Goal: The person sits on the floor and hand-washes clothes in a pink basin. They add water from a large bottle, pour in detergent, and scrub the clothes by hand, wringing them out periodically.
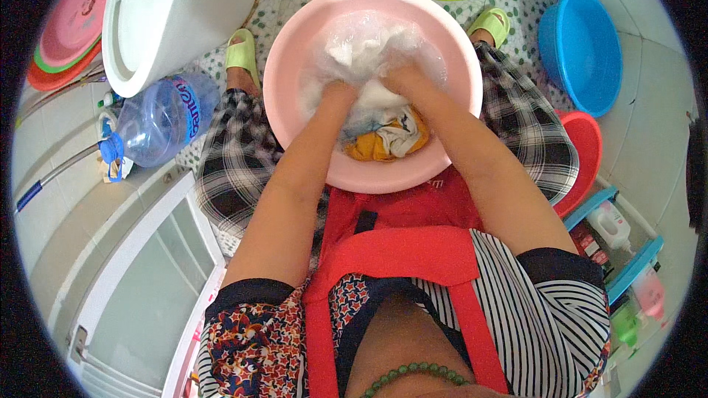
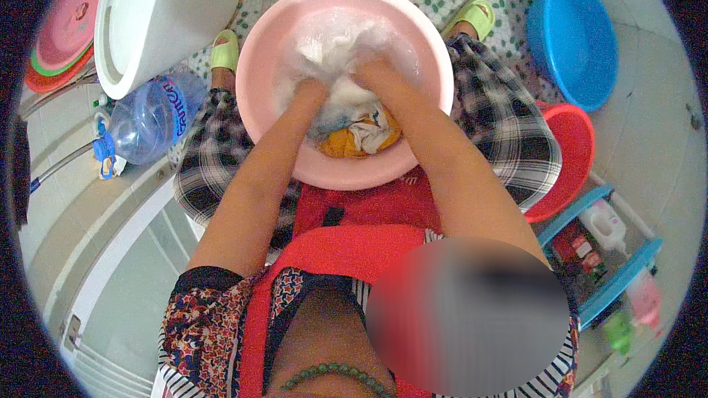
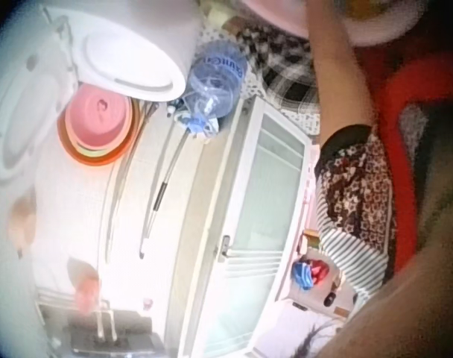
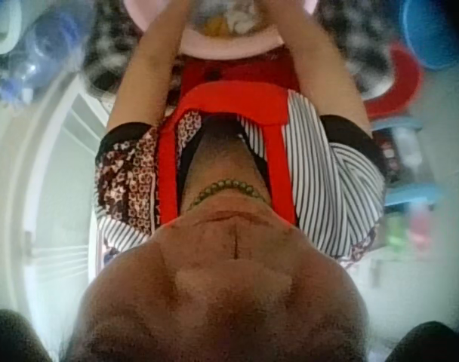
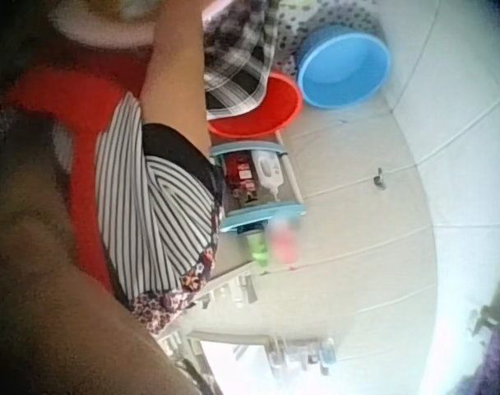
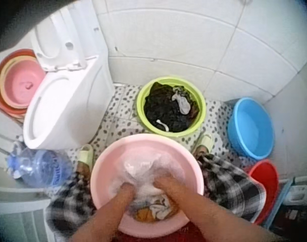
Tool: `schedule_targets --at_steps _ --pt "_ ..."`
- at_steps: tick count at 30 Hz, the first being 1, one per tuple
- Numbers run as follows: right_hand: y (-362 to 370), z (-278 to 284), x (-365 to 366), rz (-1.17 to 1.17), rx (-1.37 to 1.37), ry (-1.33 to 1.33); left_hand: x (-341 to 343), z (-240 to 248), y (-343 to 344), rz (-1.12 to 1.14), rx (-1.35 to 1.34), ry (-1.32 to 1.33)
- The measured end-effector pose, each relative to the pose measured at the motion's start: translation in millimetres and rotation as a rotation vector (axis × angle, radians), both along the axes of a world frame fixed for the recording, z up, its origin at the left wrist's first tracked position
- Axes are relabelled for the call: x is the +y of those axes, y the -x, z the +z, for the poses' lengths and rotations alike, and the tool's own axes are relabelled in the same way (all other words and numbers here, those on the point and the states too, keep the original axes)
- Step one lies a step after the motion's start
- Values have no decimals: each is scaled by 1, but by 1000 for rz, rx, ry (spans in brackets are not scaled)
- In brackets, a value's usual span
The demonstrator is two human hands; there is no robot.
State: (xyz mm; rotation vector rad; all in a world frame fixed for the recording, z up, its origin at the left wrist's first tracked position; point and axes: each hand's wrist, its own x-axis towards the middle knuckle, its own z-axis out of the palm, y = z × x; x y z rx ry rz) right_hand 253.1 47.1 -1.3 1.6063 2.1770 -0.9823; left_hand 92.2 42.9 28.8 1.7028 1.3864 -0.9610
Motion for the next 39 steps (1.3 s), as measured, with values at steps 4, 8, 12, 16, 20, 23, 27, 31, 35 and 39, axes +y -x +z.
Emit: schedule_targets --at_steps 4,8,12,16,20,23,27,31,35,39 --pt "8 -18 -3 -441 105 -168 7 -15 2 63 -110 -242" --pt "0 63 21 -335 193 -415 -1 12 -3 191 -303 -744" --pt "12 46 24 -225 259 -387 -5 38 -6 38 -283 -609" --pt "-8 21 24 -88 138 -344 -27 39 16 213 -511 -751" --pt "-3 56 15 -365 200 -282 -58 67 12 1237 -906 -351" --pt "20 95 -9 -529 373 -363 -63 99 -3 1952 -1044 121" --pt "66 211 -62 -505 827 -237 -70 87 10 1753 -1806 501" --pt "92 250 -117 -347 935 -481 -66 63 15 1575 -1983 890" --pt "82 199 -112 12 634 -878 -68 53 20 1564 -1972 1000" --pt "57 159 -55 -338 384 -522 -61 62 4 1864 -1496 376"
